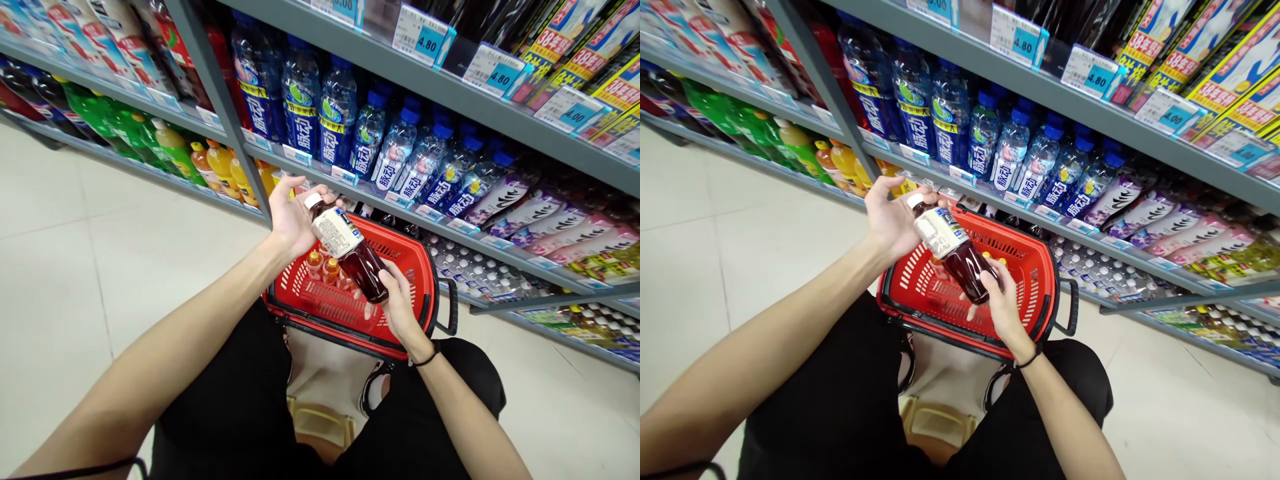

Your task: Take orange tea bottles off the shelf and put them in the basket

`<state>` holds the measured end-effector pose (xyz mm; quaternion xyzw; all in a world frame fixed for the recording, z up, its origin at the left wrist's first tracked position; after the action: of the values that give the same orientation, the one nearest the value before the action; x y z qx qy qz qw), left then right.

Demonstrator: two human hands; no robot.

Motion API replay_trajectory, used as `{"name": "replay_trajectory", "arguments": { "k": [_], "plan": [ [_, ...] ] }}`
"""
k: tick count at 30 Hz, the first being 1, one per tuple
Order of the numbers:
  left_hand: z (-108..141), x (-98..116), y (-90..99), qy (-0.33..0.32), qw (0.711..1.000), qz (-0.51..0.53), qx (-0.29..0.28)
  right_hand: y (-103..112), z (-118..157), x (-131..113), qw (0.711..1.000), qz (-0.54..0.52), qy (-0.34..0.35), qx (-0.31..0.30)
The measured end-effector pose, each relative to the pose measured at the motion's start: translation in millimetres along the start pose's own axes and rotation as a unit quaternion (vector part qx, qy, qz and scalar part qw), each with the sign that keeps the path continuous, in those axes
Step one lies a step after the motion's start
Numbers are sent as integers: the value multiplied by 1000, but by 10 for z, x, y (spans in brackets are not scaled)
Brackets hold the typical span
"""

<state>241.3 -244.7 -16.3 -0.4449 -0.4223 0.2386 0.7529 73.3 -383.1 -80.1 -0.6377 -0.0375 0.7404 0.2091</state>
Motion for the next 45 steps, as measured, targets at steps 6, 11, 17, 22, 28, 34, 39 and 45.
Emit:
{"name": "replay_trajectory", "arguments": {
  "k": [6,11,17,22,28,34,39,45],
  "plan": [
    [28,-11,-11,11,1000,14,19,-70,5,93,991,-74,-106,-44],
    [15,-5,-6,11,1000,17,14,-53,-12,100,987,-79,-131,-58],
    [16,-4,-14,12,999,24,19,-41,24,0,1000,-8,-5,-21],
    [17,6,-37,-11,1000,-3,0,27,60,-117,989,112,95,25],
    [-6,-4,2,-14,1000,7,2,129,79,-319,920,322,221,38],
    [12,3,-25,-10,1000,-18,-22,57,119,-484,837,439,326,15],
    [6,-13,-20,-1,1000,8,-1,69,127,-469,804,465,371,7],
    [-9,-22,19,6,999,34,19,99,167,-466,764,502,406,10]
  ]
}}
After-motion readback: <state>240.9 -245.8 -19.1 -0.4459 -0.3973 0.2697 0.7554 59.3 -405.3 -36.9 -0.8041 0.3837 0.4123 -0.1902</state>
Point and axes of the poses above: each hand's wrist, its own z-axis away from the middle knuckle, its own y-axis out of the back of the hand, x = y × z, the point moved 5 cm from there along -z, towards the middle knuckle, and after that the axes turned 1 degree about -x, right-handed, at the moved point
